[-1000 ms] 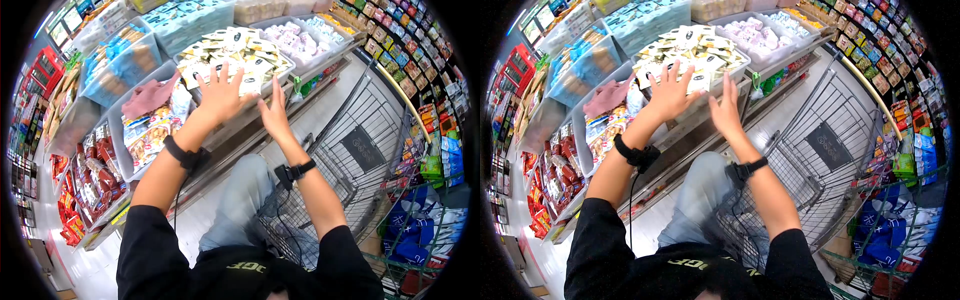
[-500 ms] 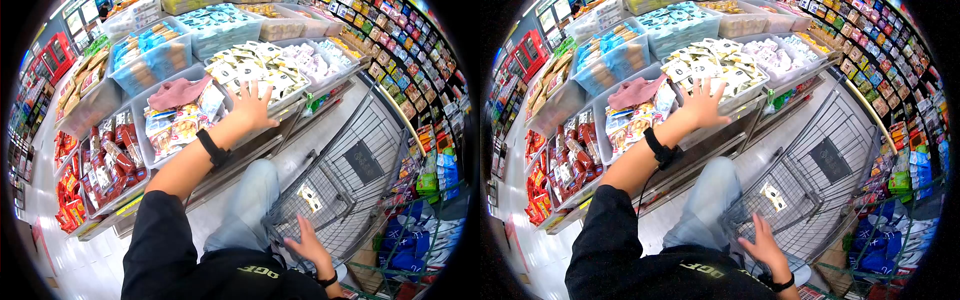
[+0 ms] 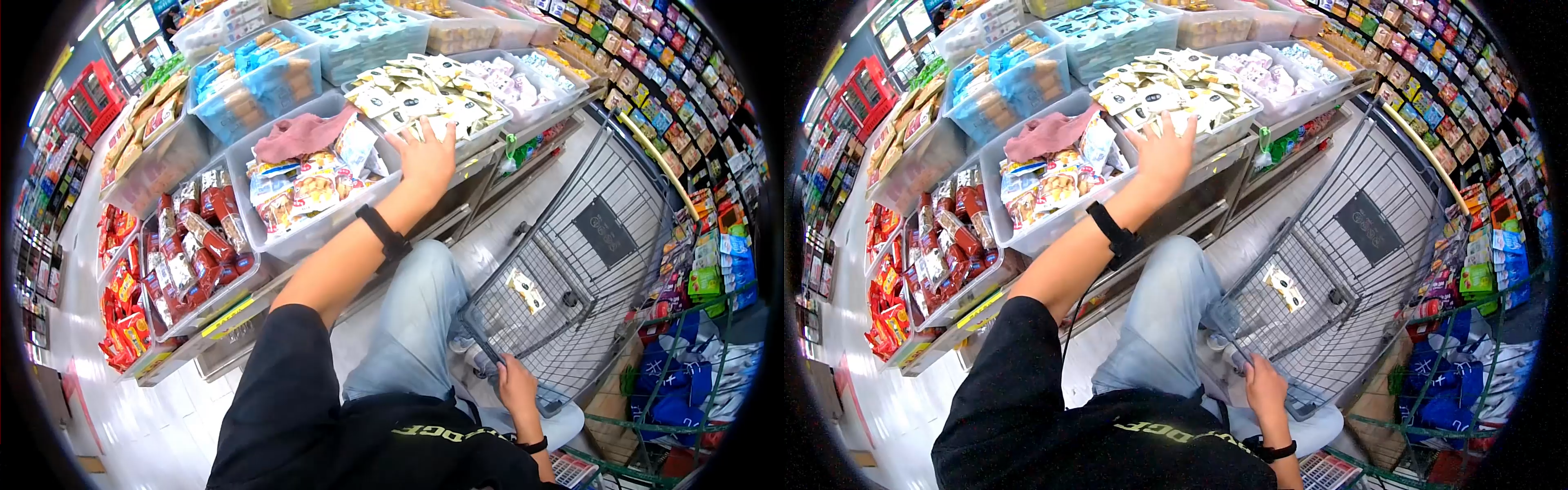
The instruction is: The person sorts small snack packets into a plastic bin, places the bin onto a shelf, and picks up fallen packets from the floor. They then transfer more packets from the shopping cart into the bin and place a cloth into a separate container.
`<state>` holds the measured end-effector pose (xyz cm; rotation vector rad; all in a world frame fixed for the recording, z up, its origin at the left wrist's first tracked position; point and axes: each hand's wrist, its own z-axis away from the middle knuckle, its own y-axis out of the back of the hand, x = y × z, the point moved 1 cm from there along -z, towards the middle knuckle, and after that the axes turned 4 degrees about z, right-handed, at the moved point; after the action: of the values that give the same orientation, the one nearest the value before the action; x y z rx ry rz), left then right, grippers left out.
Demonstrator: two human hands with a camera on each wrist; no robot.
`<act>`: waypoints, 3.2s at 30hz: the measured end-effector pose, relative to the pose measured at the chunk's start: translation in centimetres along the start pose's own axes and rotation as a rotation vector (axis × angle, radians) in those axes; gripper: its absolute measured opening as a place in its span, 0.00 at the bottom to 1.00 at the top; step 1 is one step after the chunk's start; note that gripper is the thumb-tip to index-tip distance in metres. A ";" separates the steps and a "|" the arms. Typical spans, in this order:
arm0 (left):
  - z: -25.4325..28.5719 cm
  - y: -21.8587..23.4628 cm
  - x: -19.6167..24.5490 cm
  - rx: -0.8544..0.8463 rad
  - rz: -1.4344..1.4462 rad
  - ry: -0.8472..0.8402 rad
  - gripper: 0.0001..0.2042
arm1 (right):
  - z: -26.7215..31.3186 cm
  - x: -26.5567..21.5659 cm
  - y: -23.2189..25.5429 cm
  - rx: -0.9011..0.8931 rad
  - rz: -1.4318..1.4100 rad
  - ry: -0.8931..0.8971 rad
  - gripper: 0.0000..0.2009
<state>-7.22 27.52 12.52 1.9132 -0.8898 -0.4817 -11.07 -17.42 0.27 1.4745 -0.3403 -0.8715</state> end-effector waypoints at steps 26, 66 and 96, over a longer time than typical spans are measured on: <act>-23.7 4.0 -22.7 0.395 -0.493 -0.262 0.17 | -4.5 3.9 0.4 -0.006 0.066 -0.057 0.11; 18.1 -8.9 -0.4 -0.976 0.433 -0.220 0.14 | -13.8 21.5 8.3 -0.023 0.231 -0.307 0.24; 33.0 -66.4 9.6 -1.230 0.174 0.626 0.65 | -13.9 53.0 11.1 0.063 0.217 -0.572 0.32</act>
<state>3.06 20.47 -61.22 0.7407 -0.1940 -0.1930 36.93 -45.16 -6.94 1.1939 -0.9405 -1.1014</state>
